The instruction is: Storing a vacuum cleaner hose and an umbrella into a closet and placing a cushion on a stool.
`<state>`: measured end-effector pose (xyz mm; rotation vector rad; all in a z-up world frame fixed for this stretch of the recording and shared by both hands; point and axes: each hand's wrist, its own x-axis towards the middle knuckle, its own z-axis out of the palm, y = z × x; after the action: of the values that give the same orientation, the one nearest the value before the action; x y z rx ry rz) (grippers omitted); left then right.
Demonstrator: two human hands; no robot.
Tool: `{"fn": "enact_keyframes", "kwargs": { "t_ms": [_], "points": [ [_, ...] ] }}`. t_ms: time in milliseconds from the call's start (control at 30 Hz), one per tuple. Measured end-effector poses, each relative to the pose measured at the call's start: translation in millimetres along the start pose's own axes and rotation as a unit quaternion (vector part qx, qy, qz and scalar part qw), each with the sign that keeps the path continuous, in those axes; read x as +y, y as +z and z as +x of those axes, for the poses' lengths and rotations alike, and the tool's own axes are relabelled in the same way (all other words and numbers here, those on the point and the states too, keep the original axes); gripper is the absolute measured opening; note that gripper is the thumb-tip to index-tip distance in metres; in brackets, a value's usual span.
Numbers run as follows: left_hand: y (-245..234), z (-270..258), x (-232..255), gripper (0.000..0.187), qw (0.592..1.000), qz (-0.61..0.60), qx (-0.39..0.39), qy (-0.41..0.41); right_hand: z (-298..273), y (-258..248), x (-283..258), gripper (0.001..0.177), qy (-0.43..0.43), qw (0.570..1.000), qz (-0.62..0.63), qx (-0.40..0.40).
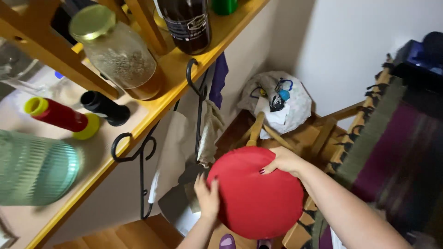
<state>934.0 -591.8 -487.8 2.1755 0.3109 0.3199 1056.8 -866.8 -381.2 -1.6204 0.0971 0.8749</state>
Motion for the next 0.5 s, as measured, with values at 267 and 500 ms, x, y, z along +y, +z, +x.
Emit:
{"fn": "enact_keyframes", "kwargs": {
  "t_ms": [267, 500],
  "points": [
    [3.6, -34.6, -39.4, 0.069, 0.800, -0.429, -0.120, -0.402, 34.5, -19.0, 13.8, 0.053, 0.067, 0.993, 0.024, -0.090],
    [56.9, -31.1, -57.1, 0.060, 0.825, -0.406, -0.130, -0.372, 94.0, -49.6, 35.6, 0.058, 0.100, 0.989, -0.022, -0.108]
  ]
}}
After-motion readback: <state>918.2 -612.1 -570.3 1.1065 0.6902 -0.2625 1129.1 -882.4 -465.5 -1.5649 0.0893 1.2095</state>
